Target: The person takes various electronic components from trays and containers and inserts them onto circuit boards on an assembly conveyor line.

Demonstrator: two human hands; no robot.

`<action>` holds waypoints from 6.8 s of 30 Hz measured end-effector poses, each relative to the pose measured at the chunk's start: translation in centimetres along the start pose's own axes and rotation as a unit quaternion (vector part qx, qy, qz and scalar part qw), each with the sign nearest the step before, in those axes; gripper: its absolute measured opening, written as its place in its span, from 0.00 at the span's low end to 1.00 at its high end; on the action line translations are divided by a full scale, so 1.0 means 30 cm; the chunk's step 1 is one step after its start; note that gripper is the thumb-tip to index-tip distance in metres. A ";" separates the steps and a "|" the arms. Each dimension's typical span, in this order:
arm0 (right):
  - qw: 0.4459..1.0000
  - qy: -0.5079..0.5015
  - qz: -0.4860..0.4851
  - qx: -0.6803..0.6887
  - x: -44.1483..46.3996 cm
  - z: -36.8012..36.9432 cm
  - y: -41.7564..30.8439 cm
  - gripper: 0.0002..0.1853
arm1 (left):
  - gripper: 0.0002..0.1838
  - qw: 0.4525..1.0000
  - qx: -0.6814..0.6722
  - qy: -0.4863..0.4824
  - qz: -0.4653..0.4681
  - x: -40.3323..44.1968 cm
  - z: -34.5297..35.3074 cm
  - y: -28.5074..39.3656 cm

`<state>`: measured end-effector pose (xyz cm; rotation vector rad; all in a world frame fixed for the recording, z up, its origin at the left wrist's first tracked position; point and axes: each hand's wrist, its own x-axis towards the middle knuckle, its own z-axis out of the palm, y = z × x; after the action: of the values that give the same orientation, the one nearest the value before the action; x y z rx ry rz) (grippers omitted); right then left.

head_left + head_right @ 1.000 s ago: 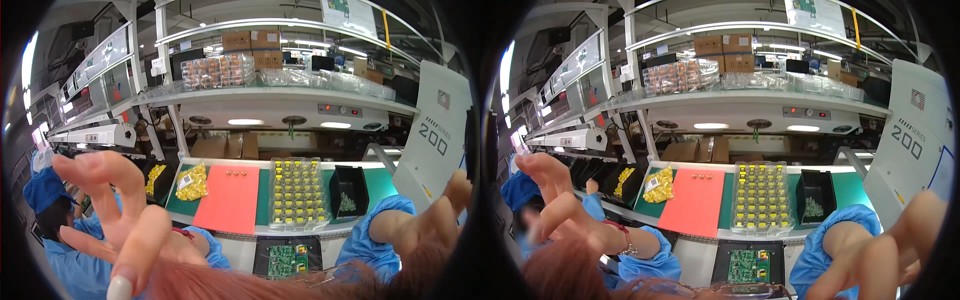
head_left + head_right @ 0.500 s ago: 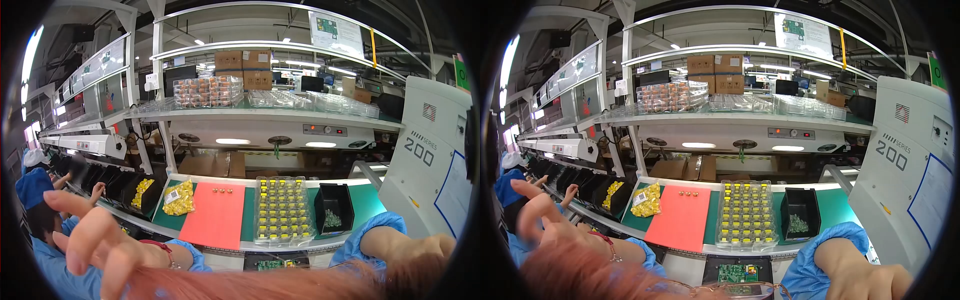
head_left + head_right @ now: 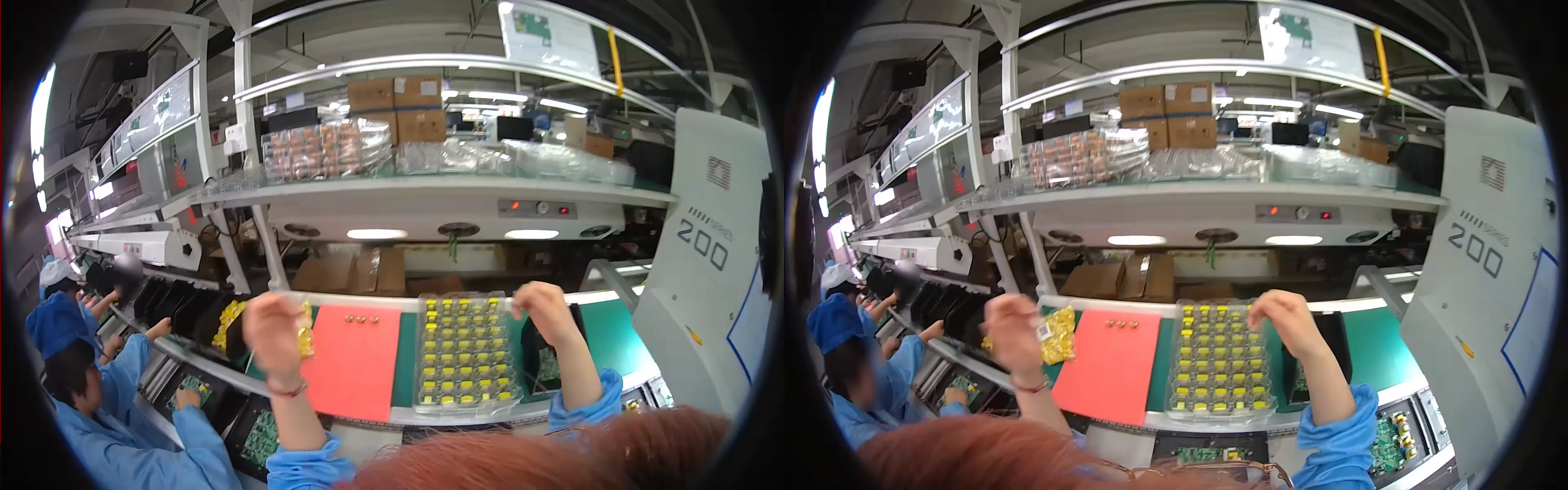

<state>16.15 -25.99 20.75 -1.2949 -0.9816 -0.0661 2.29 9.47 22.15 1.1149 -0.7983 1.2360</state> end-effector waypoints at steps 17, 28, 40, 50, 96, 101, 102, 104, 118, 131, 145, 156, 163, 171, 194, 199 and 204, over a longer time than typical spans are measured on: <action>0.865 0.125 0.143 -0.464 -0.025 -0.183 0.706 0.07 | 0.27 0.678 0.601 -0.329 -0.266 -0.471 -0.458 -0.843; 0.772 0.139 0.199 -0.587 0.151 -0.083 0.795 0.16 | 0.39 0.643 0.667 -0.251 -0.281 -0.546 -0.393 -0.990; 0.728 0.161 0.297 -0.597 0.282 -0.013 0.840 0.25 | 0.19 0.673 0.641 -0.293 -0.224 -0.535 -0.487 -1.023; 0.897 0.261 0.275 0.226 -0.128 0.008 0.254 0.16 | 0.16 0.805 0.222 0.161 -0.526 -0.501 -0.490 -0.956; 0.739 0.080 0.291 -0.602 -0.613 -0.401 0.530 0.11 | 0.11 0.603 0.035 -0.416 -0.679 -1.068 0.608 -0.055; 0.717 0.042 0.381 -0.582 -0.574 -0.436 0.603 0.13 | 0.11 0.615 0.024 -0.425 -0.664 -1.082 0.595 -0.029; 0.717 0.044 0.383 -0.581 -0.574 -0.446 0.612 0.13 | 0.11 0.629 0.044 -0.443 -0.637 -1.084 0.599 -0.023; 0.730 0.008 0.402 -0.553 -0.566 -0.449 0.610 0.10 | 0.11 0.657 0.062 -0.478 -0.580 -1.069 0.625 -0.001; 0.779 0.205 0.270 -0.527 -0.579 -0.415 0.513 0.09 | 0.07 0.756 0.132 -0.556 -0.320 -1.116 0.687 0.003; 0.836 0.180 0.032 -0.518 -0.646 -0.348 0.354 0.02 | 0.07 0.741 0.153 -0.560 -0.337 -1.130 0.716 0.011; 0.860 0.154 0.416 -0.253 -1.006 -0.097 0.022 0.06 | 0.07 0.736 0.163 -0.577 -0.313 -1.144 0.764 -0.007; 0.861 0.111 0.436 -0.237 -1.088 -0.056 0.051 0.07 | 0.09 0.713 0.144 -0.576 -0.373 -1.130 0.785 -0.007; 0.863 0.076 0.428 -0.257 -1.108 -0.045 0.103 0.07 | 0.07 0.710 0.174 -0.555 -0.397 -1.136 0.810 0.006; 0.854 0.065 0.433 -0.281 -1.106 -0.070 0.128 0.06 | 0.07 0.713 0.143 -0.570 -0.383 -1.160 0.803 -0.035; 0.818 -0.016 0.469 -0.331 -1.047 -0.103 0.124 0.06 | 0.15 0.697 0.190 -0.445 -0.529 -0.864 0.447 -0.040; 0.849 0.009 0.403 -0.341 -0.882 -0.115 0.076 0.08 | 0.18 0.671 0.173 -0.356 -0.627 -0.866 0.262 -0.013; 0.905 -0.040 0.201 -0.374 -0.508 -0.052 0.204 0.07 | 0.21 0.673 0.087 -0.333 -0.654 -0.940 0.113 -0.019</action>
<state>11.04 -32.36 6.41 -2.2057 -0.7541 -0.0743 -2.24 -2.53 -3.22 1.8098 -0.1653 -0.3842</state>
